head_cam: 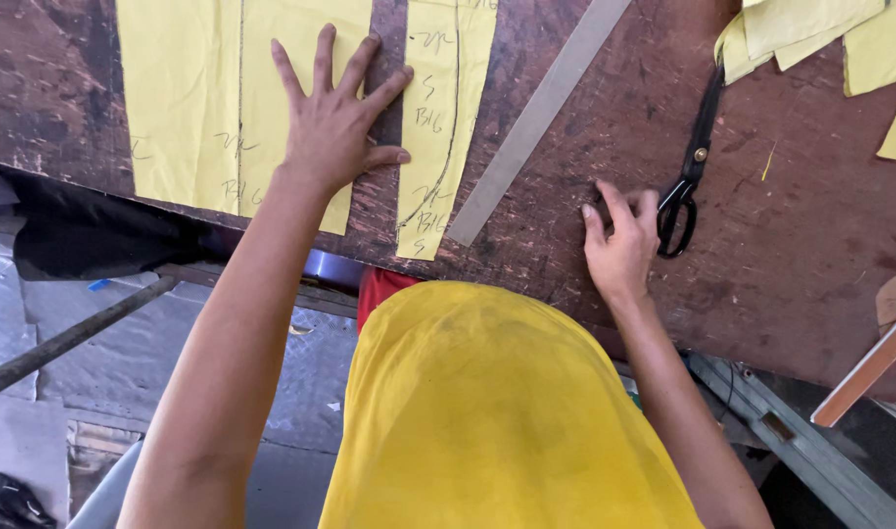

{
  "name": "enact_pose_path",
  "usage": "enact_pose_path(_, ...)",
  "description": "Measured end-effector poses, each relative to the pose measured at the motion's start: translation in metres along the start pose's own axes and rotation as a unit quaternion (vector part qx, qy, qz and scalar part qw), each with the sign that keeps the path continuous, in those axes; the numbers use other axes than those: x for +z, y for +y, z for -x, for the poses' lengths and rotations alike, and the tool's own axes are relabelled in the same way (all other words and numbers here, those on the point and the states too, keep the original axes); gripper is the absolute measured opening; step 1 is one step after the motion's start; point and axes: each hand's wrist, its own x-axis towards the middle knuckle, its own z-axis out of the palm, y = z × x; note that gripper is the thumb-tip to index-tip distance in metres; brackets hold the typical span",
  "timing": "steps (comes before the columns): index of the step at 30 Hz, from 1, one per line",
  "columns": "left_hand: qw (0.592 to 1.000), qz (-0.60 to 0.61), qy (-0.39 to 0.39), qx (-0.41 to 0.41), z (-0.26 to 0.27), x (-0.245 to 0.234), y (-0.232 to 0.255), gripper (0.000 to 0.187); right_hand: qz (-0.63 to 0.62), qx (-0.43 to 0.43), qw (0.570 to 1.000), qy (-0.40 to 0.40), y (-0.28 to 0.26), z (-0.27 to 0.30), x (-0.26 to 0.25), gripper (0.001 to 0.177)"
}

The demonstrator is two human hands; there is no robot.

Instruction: The person aligns a yellow fabric piece on a wooden table, uses a metal ruler to check straight edges, and cuts along marked lines with large scissors. The person folds the fabric, cuts curved and straight sections, and arranges the cut pieces on the table.

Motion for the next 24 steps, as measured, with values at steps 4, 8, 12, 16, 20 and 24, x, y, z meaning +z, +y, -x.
enact_pose_path(4, 1.000, -0.011, 0.021, 0.000, 0.001, -0.004, -0.004, 0.103, 0.009, -0.026, 1.000, 0.014, 0.007, 0.003, 0.009, 0.026)
enact_pose_path(8, 0.999, 0.029, -0.003, 0.032, 0.001, -0.009, 0.010, 0.100, -0.004, -0.024, 0.999, 0.027, 0.011, 0.004, 0.015, 0.024)
enact_pose_path(12, 0.995, -0.005, -0.055, 0.089, 0.006, -0.010, 0.029, 0.108, 0.001, -0.036, 0.998, 0.042, 0.007, -0.001, 0.019, 0.032)
enact_pose_path(16, 0.996, 0.002, -0.032, 0.084, 0.006, -0.009, 0.014, 0.107, -0.012, -0.021, 0.999, 0.048, 0.009, 0.002, 0.022, 0.026)
enact_pose_path(20, 0.996, -0.016, -0.051, 0.072, 0.007, -0.010, 0.004, 0.108, -0.033, -0.005, 0.997, 0.072, 0.011, 0.003, 0.023, 0.020)
enact_pose_path(24, 0.997, 0.022, -0.046, 0.052, 0.008, -0.014, 0.011, 0.106, -0.036, 0.008, 0.995, 0.094, 0.009, 0.006, 0.019, 0.021)
